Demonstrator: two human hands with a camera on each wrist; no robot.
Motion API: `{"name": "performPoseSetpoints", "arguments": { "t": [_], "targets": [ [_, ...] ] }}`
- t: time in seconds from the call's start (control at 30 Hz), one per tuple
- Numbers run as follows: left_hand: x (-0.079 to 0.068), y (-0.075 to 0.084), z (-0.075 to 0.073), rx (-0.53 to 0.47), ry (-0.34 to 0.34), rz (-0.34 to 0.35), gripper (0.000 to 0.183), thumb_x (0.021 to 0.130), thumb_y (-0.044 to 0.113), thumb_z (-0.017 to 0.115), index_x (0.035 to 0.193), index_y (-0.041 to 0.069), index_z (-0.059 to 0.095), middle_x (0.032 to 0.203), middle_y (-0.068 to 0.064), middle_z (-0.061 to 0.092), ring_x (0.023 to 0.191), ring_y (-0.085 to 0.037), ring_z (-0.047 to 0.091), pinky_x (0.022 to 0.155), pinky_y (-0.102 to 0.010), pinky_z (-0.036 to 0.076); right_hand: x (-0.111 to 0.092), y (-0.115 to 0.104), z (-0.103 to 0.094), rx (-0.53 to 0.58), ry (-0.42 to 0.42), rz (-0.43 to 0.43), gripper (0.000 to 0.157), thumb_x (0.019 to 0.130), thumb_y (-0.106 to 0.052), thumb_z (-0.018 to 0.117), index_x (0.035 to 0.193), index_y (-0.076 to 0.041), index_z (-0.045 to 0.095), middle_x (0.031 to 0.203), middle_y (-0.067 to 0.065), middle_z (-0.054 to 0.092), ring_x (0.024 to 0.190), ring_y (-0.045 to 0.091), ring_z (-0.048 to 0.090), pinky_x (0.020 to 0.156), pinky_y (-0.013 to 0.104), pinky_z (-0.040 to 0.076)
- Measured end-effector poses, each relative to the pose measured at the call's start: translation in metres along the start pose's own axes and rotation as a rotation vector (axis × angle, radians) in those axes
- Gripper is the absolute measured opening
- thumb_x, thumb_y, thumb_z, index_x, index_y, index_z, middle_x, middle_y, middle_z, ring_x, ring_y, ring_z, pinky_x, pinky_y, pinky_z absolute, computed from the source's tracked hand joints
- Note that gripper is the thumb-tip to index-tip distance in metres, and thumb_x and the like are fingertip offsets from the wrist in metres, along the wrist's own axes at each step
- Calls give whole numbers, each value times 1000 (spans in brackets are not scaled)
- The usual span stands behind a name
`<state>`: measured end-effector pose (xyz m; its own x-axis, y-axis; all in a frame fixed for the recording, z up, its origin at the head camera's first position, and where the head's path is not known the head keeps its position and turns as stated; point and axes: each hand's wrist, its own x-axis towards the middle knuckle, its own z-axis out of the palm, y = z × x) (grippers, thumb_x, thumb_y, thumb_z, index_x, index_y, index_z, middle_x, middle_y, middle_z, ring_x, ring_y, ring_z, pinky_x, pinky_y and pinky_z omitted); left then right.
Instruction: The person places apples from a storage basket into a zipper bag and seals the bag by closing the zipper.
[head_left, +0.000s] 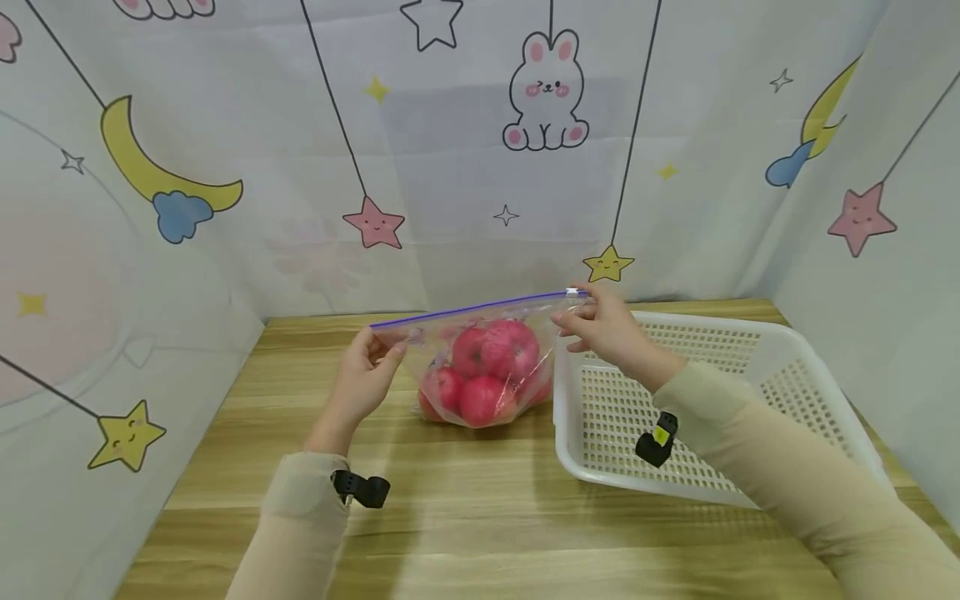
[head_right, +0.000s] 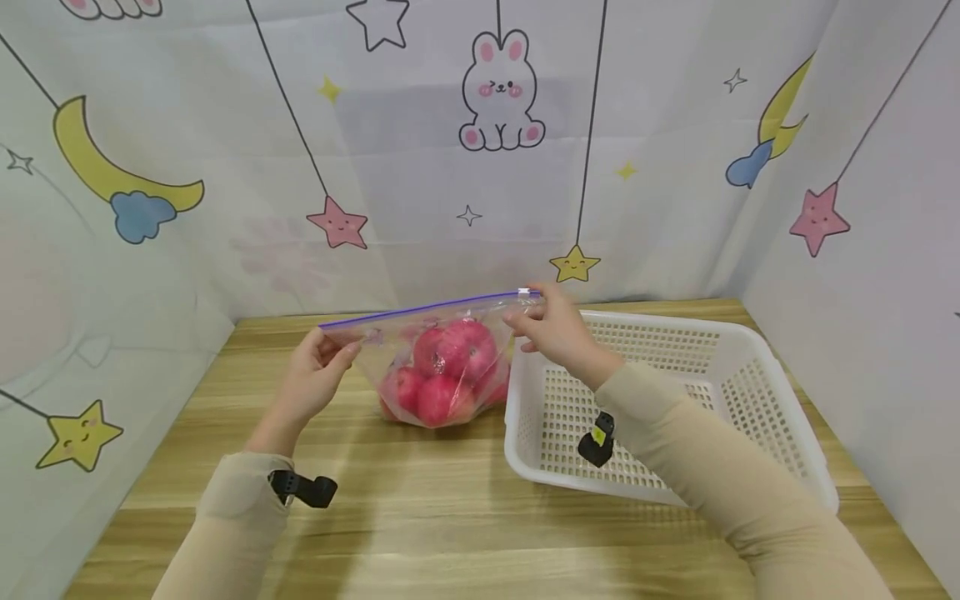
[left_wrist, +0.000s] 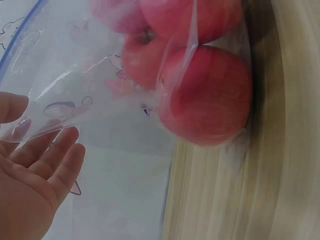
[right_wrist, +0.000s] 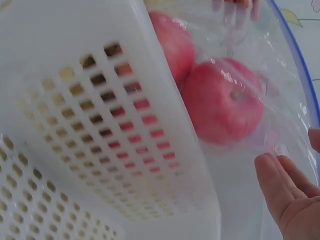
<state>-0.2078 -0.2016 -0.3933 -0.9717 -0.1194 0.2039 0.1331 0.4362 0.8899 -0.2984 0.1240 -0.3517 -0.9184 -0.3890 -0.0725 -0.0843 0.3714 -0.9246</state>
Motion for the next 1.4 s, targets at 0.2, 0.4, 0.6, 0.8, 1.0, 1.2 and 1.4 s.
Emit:
{"name": "performPoseSetpoints", "arguments": {
  "t": [0.2, 0.4, 0.6, 0.8, 1.0, 1.2, 1.4],
  "targets": [
    [-2, -5, 10, -102, -30, -20, 35, 97, 8, 50, 130, 1, 40, 129, -19, 55, 120, -30, 53, 95, -28, 46, -8, 2, 9, 29, -44, 78, 84, 88, -27, 68, 147, 4, 17, 127, 23, 58, 110, 34, 61, 83, 38, 55],
    [-3, -7, 13, -148, -55, -53, 42, 95, 2, 48, 135, 1, 33, 138, -20, 48, 126, -34, 48, 102, -44, 42, -13, 4, 16, -91, -77, 44, 43, 88, -22, 67, 122, 2, 54, 120, 20, 63, 106, 30, 63, 76, 35, 57],
    [-3, -8, 13, -167, -63, -49, 42, 93, -3, 40, 135, 3, 36, 135, -19, 50, 123, -34, 49, 102, -46, 41, -17, 5, 26, -165, -55, 54, 26, 89, -20, 65, 98, 5, 65, 96, 21, 68, 76, 20, 68, 63, 33, 58],
    [-5, -5, 12, -175, -48, -42, 40, 93, -5, 39, 132, 1, 39, 130, -22, 54, 115, -29, 54, 93, -38, 47, -14, 4, 33, -131, -46, 85, 25, 95, -15, 56, 102, 8, 62, 87, 19, 69, 67, 20, 70, 58, 31, 57],
    [-11, -5, 12, -160, -24, -56, 36, 95, -3, 43, 131, 0, 42, 124, -25, 57, 101, -12, 59, 83, -21, 48, -9, 2, 38, -15, -44, 119, 29, 99, -13, 45, 117, 10, 52, 99, 23, 65, 73, 21, 71, 68, 37, 58],
    [-15, -4, 11, -177, -21, -61, 29, 94, -2, 47, 123, -5, 49, 118, -28, 59, 94, 0, 60, 83, -14, 47, -2, -3, 44, 94, -59, 138, 33, 101, -14, 38, 125, 6, 48, 111, 22, 59, 91, 31, 69, 73, 41, 57],
    [-18, -4, 15, -172, -5, -31, 22, 93, 1, 54, 114, -7, 56, 112, -24, 63, 90, 0, 59, 81, -15, 47, 2, -7, 50, 133, -130, 116, 52, 100, -17, 41, 147, -1, 26, 142, 23, 42, 123, 37, 51, 90, 47, 51]
  ]
}}
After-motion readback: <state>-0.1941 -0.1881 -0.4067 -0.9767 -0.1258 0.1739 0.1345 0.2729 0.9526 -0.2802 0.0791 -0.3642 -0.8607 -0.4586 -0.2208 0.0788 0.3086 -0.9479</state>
